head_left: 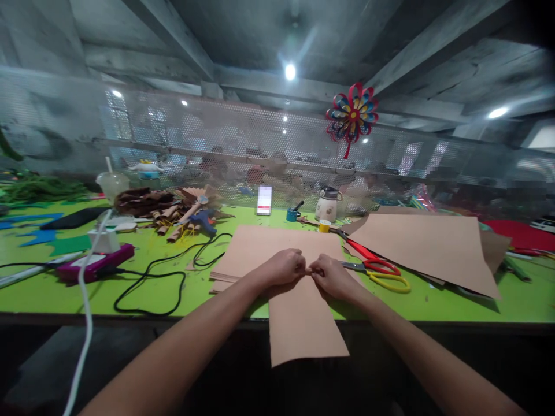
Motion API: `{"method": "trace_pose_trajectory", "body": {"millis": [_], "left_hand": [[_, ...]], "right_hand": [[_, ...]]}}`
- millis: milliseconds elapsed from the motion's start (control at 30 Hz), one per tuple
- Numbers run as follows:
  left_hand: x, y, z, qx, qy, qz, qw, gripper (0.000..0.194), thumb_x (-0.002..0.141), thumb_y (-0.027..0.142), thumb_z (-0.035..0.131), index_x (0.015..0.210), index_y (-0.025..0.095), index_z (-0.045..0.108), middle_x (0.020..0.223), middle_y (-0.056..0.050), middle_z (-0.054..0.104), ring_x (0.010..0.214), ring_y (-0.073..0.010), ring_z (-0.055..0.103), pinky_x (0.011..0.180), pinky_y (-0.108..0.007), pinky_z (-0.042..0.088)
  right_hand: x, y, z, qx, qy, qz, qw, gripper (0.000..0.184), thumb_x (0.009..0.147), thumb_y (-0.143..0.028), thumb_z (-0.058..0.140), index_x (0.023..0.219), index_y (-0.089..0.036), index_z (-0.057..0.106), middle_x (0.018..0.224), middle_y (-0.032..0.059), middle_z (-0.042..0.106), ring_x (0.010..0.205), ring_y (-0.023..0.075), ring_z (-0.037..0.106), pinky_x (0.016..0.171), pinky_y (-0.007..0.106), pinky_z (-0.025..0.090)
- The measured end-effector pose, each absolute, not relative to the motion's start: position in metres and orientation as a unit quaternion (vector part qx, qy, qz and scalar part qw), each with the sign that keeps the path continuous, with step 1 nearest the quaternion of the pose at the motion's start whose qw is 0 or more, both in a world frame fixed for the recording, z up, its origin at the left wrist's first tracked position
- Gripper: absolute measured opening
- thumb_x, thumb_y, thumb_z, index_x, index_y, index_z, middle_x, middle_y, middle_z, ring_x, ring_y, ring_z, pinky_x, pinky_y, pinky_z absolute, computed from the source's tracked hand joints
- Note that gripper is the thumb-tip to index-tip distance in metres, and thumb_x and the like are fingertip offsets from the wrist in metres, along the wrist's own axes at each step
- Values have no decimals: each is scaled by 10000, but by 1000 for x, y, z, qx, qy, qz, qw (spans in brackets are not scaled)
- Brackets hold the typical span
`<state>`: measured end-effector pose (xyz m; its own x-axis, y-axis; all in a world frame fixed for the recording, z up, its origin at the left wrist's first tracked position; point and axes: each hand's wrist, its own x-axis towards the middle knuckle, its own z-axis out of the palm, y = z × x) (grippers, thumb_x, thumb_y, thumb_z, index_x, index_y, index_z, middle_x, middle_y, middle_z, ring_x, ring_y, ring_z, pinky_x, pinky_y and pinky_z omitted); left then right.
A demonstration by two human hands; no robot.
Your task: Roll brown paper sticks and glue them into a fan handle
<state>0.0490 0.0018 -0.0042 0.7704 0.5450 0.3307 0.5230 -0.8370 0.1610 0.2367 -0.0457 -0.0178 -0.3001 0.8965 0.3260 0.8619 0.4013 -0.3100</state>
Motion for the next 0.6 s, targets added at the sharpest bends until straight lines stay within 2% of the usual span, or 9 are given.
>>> {"method": "trace_pose_trajectory", "body": {"millis": [100,200,400,600], "left_hand": [[51,8,-8,928,310,193,69,352,899,429,520,798,156,719,797,-53,606,674,-140,561,617,-229,396],[51,10,-7,912,354,183,100,407,885,496,514,840,163,744,778,-56,635,687,-161,576,611,-240,393],[47,5,-1,914,347,178,110,307,858,410,579,994,161,695,844,-62,669,735,-172,590,640,-248,414],[41,1,4,940,304,148,34,132,839,229,548,770,155,633,796,-51,613,665,-152,540,599,-249,389]], "right_hand": [[237,-44,-13,-532,-818,22,216,186,861,-173,539,882,-150,722,881,97,626,831,191,567,715,268,388],[237,-40,-12,-531,-816,46,226,167,859,-178,565,857,-155,731,843,79,631,798,183,558,702,271,384],[239,-32,-25,-482,-833,25,269,180,895,-226,585,791,-144,705,798,66,598,773,170,546,694,276,399],[238,-34,-31,-473,-838,-16,271,128,890,-192,593,792,-133,652,824,69,587,804,173,537,709,275,415]]}}
